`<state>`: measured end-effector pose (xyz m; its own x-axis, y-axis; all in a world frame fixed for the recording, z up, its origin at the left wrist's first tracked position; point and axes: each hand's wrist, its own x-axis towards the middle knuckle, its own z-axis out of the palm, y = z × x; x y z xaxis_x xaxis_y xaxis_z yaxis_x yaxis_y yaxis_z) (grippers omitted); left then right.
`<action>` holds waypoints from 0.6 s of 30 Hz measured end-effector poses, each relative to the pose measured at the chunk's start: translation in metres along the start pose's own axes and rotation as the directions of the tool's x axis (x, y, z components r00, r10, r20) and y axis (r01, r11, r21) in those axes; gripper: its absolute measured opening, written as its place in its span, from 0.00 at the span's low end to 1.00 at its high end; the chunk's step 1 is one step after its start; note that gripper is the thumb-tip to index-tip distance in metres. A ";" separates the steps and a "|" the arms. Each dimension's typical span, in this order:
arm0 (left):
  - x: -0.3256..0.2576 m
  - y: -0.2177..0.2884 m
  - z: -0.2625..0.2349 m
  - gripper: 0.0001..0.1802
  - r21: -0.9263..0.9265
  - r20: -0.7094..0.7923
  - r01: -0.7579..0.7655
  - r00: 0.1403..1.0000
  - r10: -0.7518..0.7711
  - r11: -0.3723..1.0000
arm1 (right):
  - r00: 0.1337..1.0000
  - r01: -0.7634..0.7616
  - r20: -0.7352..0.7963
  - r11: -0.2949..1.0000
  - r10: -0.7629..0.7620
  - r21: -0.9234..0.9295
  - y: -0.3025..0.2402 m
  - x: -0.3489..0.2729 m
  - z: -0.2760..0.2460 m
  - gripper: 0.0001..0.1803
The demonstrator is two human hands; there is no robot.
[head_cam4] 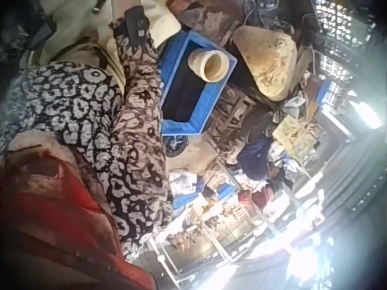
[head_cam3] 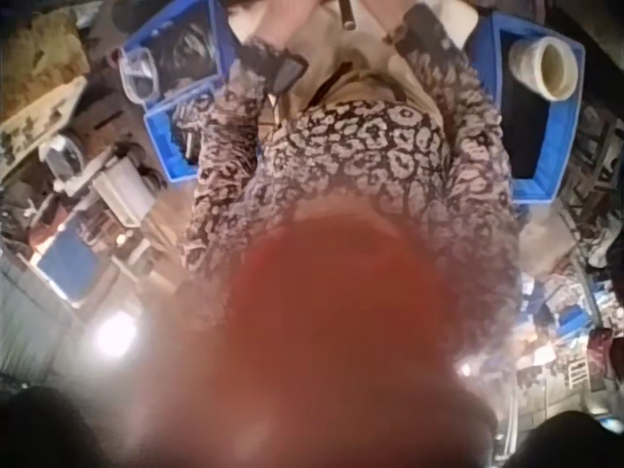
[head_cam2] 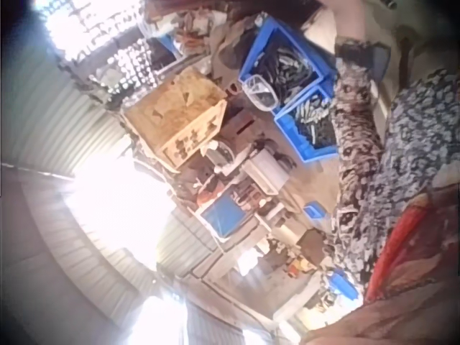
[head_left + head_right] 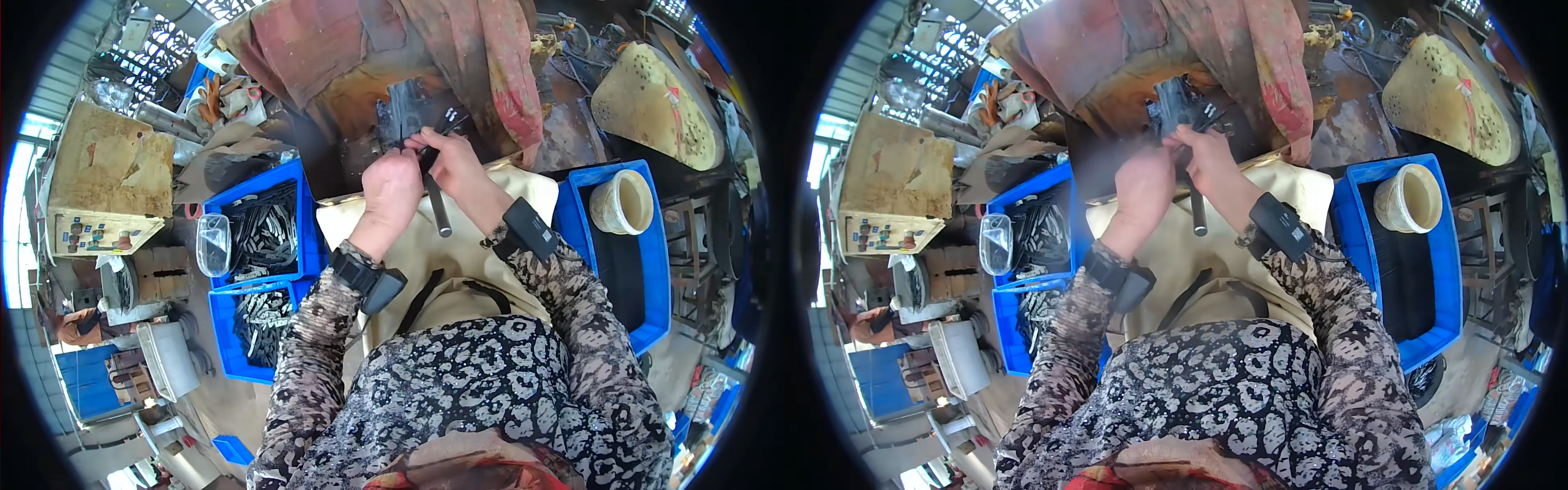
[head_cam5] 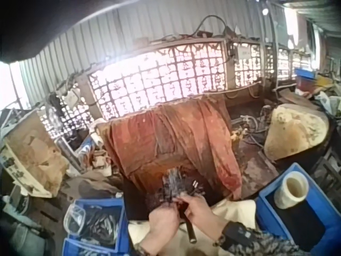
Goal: Using a stationary grinding machine to process and refine small metal components.
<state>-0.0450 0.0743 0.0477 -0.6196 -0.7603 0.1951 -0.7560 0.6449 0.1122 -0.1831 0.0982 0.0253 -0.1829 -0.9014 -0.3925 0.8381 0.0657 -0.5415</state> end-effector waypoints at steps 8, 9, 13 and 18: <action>0.020 -0.046 -0.028 0.30 -0.848 0.224 0.349 0.918 -0.327 0.399 | 0.987 0.133 0.010 0.796 -0.158 -0.590 -0.031 -0.057 -0.040 0.09; 0.030 -0.059 -0.017 0.30 -0.847 0.228 0.352 0.918 -0.325 0.399 | 0.953 0.286 0.168 0.568 -0.253 -0.772 -0.024 -0.071 -0.042 0.10; 0.050 -0.122 0.076 0.26 -0.735 0.105 0.189 0.981 -0.166 0.651 | 0.895 0.444 0.434 0.261 -0.101 -0.857 0.006 -0.100 -0.052 0.15; 0.057 -0.101 0.113 0.27 -0.630 0.263 0.170 0.965 0.002 0.757 | 0.745 0.658 0.660 -0.062 -0.098 -0.751 0.002 -0.110 -0.066 0.20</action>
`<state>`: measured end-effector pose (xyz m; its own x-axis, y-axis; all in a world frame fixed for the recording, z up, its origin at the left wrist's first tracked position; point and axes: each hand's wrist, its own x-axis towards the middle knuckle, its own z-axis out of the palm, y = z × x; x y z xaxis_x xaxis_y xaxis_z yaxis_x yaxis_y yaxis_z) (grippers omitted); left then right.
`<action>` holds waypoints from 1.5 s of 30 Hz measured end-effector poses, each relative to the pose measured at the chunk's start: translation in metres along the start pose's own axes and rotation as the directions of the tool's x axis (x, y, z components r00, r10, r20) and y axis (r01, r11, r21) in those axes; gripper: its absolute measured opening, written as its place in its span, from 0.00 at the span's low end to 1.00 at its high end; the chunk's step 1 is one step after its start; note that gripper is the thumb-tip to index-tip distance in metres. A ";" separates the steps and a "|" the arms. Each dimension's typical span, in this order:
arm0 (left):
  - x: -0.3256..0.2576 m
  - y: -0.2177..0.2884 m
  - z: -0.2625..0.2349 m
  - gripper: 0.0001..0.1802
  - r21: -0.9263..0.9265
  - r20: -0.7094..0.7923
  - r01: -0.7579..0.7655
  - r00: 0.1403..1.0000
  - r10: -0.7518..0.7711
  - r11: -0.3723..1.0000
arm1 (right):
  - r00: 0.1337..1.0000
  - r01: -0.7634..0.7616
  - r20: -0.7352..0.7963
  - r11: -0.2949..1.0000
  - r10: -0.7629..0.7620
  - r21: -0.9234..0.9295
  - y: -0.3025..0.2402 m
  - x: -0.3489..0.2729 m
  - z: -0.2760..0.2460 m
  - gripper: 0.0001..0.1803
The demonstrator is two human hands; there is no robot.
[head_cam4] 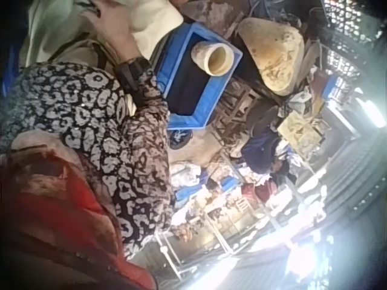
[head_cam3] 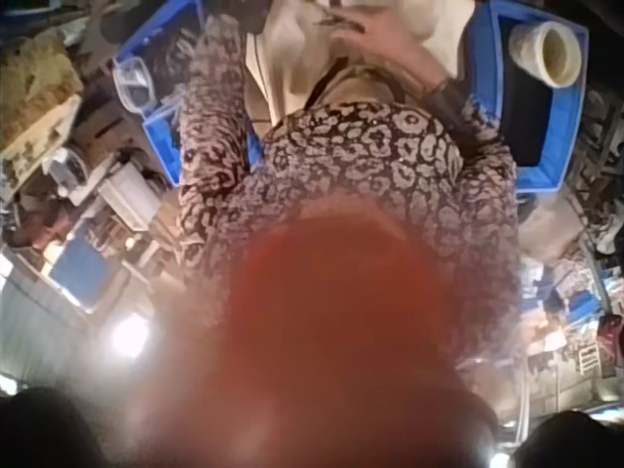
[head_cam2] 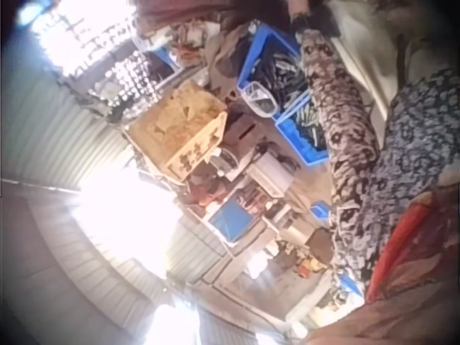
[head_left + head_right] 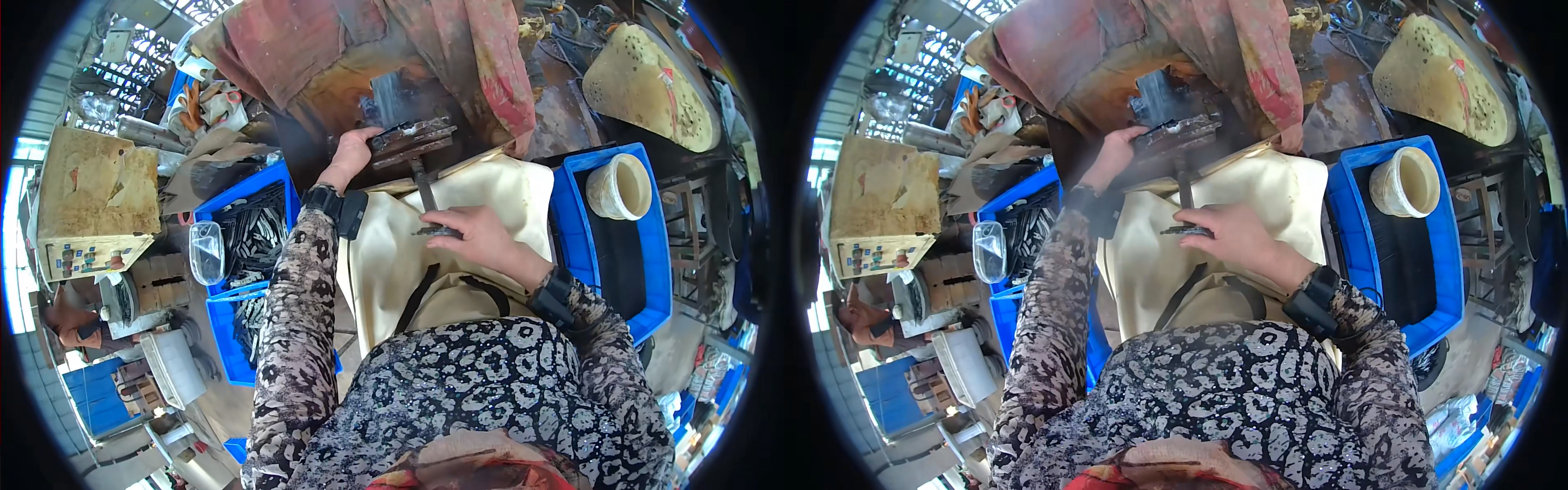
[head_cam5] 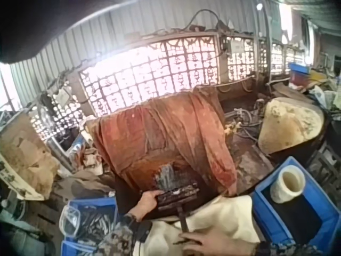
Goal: Using a stationary grinding machine to process and refine small metal components.
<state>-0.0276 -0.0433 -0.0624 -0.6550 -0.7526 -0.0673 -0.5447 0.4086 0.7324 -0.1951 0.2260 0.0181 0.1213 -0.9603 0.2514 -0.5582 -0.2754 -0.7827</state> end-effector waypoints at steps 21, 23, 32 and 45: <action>-0.004 0.000 -0.021 0.25 0.213 0.074 -0.222 0.975 0.211 0.951 | 0.990 0.141 0.011 0.961 -0.142 -0.239 -0.014 0.000 0.009 0.25; -0.007 0.027 -0.021 0.24 0.342 0.071 -0.160 0.987 0.144 0.926 | 0.994 0.113 0.021 0.958 -0.111 -0.264 -0.011 -0.001 0.003 0.25; -0.075 0.027 -0.027 0.15 0.334 -0.564 -0.061 0.787 0.251 0.941 | 0.886 0.108 -0.433 0.982 -0.166 -0.155 -0.021 0.141 -0.023 0.15; -0.079 0.040 -0.019 0.08 0.379 -0.528 0.162 0.847 0.069 0.911 | 0.927 -0.212 -0.348 0.959 0.137 -0.188 0.021 0.325 -0.071 0.21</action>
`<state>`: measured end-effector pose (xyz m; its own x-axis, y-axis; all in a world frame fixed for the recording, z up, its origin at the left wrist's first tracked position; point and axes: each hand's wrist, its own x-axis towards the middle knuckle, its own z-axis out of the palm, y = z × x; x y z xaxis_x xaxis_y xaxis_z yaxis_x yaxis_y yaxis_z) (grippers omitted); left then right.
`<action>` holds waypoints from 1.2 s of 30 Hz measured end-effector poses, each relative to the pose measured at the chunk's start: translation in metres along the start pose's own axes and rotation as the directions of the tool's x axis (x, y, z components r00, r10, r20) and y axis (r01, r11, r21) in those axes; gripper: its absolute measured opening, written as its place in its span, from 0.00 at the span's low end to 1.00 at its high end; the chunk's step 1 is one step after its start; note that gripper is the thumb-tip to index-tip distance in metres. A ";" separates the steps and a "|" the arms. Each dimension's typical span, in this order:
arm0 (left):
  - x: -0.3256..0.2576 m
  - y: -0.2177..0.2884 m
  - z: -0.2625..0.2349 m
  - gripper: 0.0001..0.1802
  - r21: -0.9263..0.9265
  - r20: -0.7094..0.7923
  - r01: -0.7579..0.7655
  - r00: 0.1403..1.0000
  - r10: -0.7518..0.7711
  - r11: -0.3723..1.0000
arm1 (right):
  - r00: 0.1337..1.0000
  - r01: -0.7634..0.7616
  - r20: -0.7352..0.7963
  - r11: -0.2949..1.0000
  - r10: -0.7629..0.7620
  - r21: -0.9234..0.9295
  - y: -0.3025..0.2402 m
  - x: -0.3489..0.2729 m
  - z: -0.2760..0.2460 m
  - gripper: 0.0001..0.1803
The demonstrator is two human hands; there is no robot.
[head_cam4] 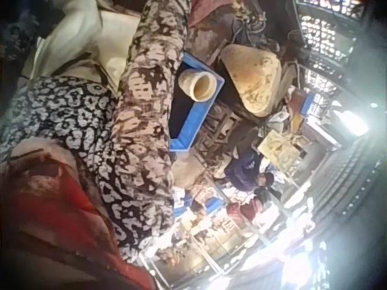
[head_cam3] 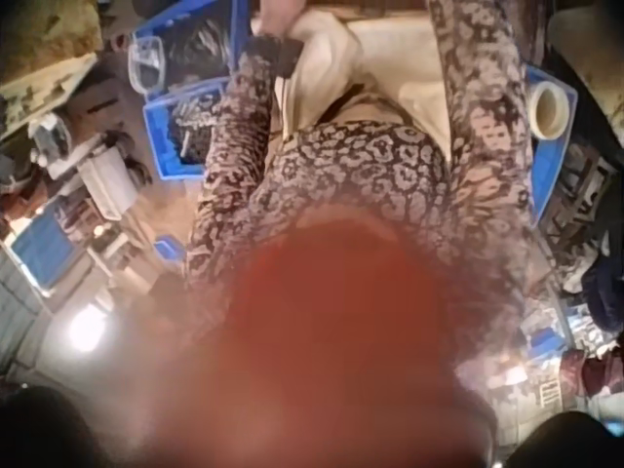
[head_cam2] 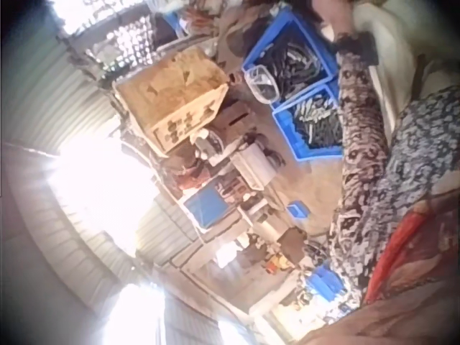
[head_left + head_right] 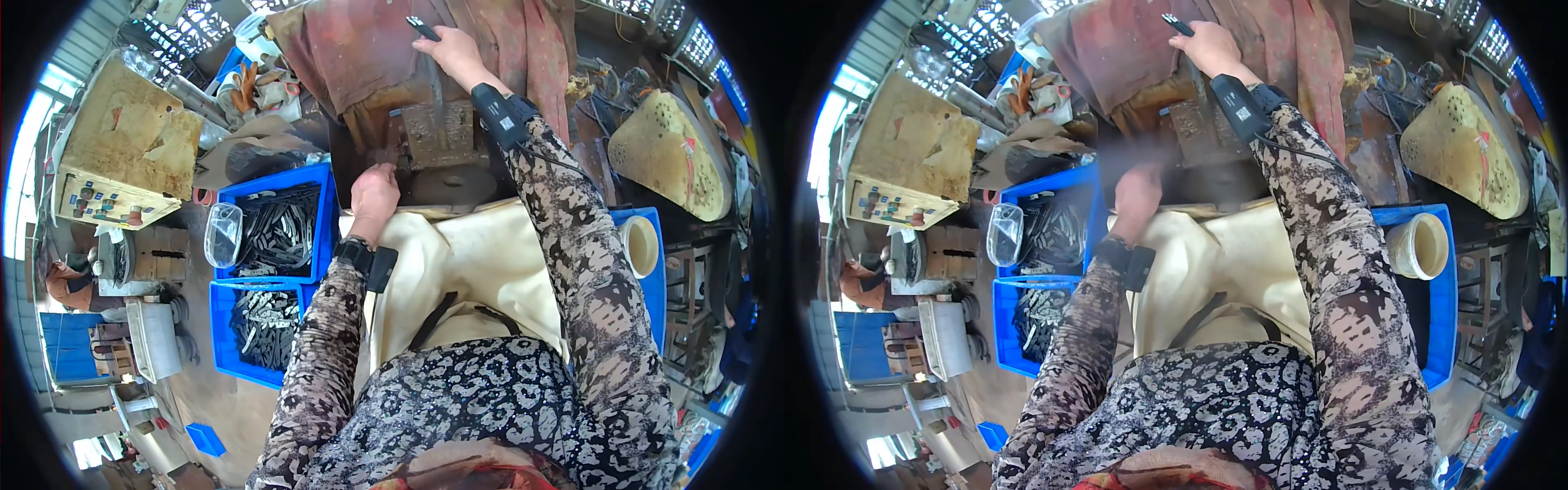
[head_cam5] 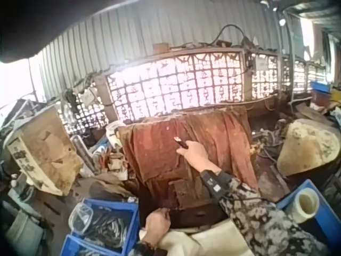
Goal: Using a stationary grinding machine to process and refine small metal components.
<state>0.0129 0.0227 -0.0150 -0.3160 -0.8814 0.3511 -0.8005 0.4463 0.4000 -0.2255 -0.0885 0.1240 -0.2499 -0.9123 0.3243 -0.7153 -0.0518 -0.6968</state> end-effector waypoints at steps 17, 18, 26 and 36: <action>0.000 0.010 -0.009 0.09 0.028 0.112 0.069 0.991 -0.071 0.997 | 0.991 -0.126 -0.048 0.992 0.127 0.032 0.036 -0.086 0.004 0.23; 0.005 0.014 -0.010 0.09 0.056 0.159 0.081 0.983 -0.089 0.995 | 0.993 -0.117 0.031 0.993 0.117 0.018 0.049 -0.101 0.003 0.20; 0.007 0.027 0.000 0.14 -0.740 0.452 0.492 0.869 -0.201 0.460 | 0.768 -0.574 0.632 0.551 0.104 0.606 0.056 -0.198 -0.010 0.09; -0.010 0.077 0.006 0.03 -0.784 0.563 0.533 0.826 -0.004 -0.320 | 0.748 -0.645 0.641 0.415 0.170 0.642 0.049 -0.227 -0.022 0.10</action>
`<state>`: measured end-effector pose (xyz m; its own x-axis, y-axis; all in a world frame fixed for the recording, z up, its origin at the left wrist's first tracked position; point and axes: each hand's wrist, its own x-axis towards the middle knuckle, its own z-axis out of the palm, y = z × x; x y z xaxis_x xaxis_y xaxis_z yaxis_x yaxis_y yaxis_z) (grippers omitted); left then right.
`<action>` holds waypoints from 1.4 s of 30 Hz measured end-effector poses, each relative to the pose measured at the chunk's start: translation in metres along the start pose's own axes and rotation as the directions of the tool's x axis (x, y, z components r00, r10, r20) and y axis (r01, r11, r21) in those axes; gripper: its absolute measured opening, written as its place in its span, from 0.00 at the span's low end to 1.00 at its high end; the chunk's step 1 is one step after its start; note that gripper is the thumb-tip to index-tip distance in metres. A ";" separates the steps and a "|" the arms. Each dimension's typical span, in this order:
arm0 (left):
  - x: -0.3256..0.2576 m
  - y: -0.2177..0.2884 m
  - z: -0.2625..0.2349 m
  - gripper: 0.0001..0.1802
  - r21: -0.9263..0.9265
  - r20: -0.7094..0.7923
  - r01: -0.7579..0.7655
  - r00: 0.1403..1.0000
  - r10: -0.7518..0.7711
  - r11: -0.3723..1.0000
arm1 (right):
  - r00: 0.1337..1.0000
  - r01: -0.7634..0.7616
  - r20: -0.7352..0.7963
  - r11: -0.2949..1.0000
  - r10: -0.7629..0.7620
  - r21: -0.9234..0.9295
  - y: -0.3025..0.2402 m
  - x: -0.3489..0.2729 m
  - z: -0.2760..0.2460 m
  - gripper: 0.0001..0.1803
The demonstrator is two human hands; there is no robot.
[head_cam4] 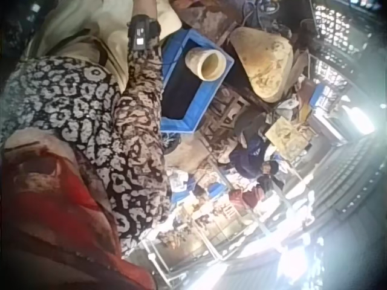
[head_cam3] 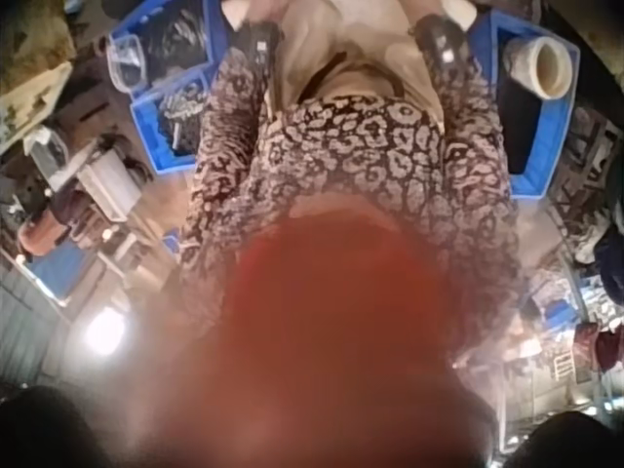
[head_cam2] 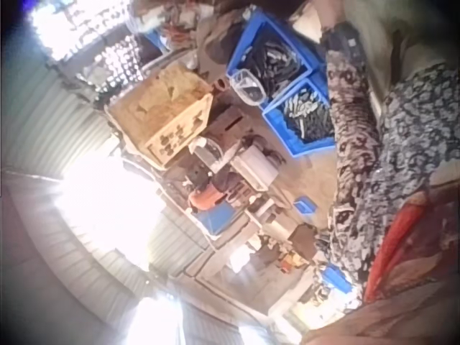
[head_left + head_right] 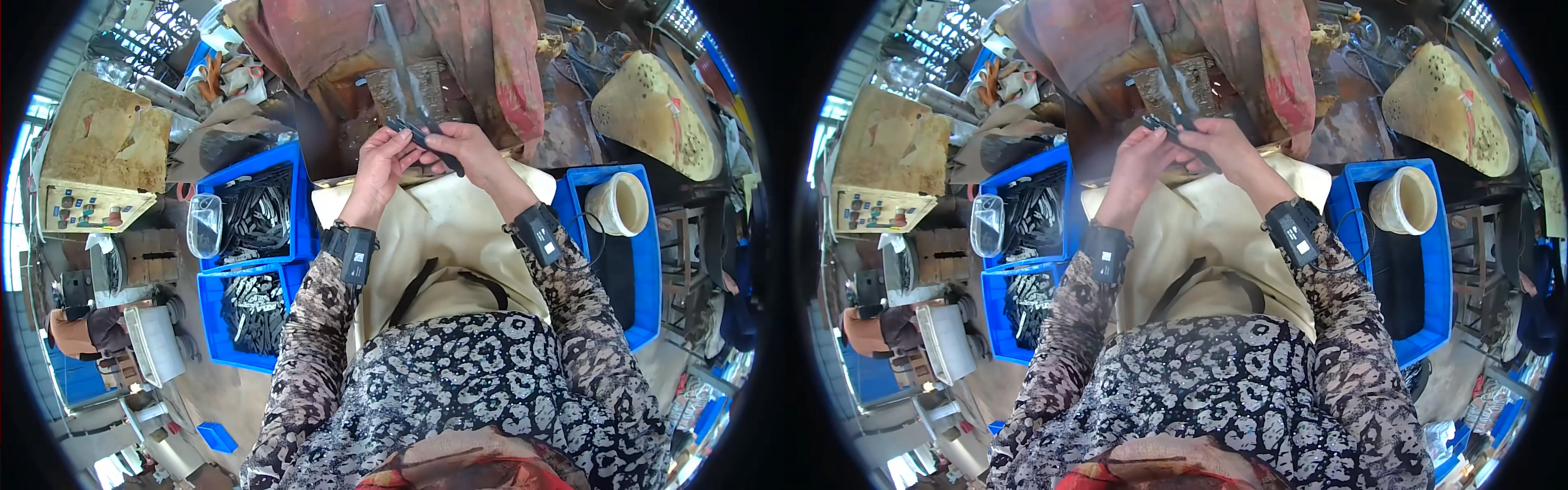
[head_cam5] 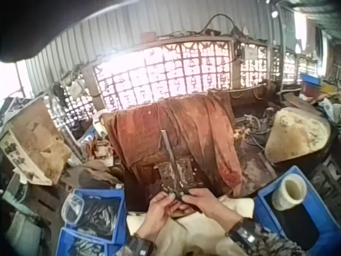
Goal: Using a stationary grinding machine to process and refine small metal components.
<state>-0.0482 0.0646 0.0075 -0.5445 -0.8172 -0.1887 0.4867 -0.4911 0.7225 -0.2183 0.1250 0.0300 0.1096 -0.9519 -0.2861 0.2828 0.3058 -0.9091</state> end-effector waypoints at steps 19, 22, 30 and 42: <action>-0.009 -0.003 0.013 0.06 0.030 -0.142 0.053 0.989 -0.048 0.998 | 0.827 0.378 -0.079 0.654 -0.557 -0.655 0.030 0.015 0.019 0.21; -0.012 0.003 0.014 0.06 0.043 -0.098 0.086 0.992 -0.081 0.995 | 0.765 0.410 -0.063 0.561 -0.640 -0.719 0.030 0.019 0.018 0.22; -0.036 0.035 0.005 0.13 0.464 -0.165 0.124 0.985 -0.051 0.877 | 0.992 -0.035 -0.122 0.841 -0.038 -0.540 0.005 0.023 0.012 0.17; -0.144 0.137 -0.233 0.11 0.657 -0.641 0.140 0.621 0.451 0.741 | 0.839 0.042 -0.352 0.695 -0.414 -0.717 0.030 0.046 -0.070 0.10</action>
<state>0.2561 0.0443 -0.0216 0.3194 -0.9223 -0.2176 -0.1640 -0.2800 0.9459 -0.2716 0.0891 -0.0320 -0.3605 -0.9323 0.0300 -0.4823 0.1588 -0.8615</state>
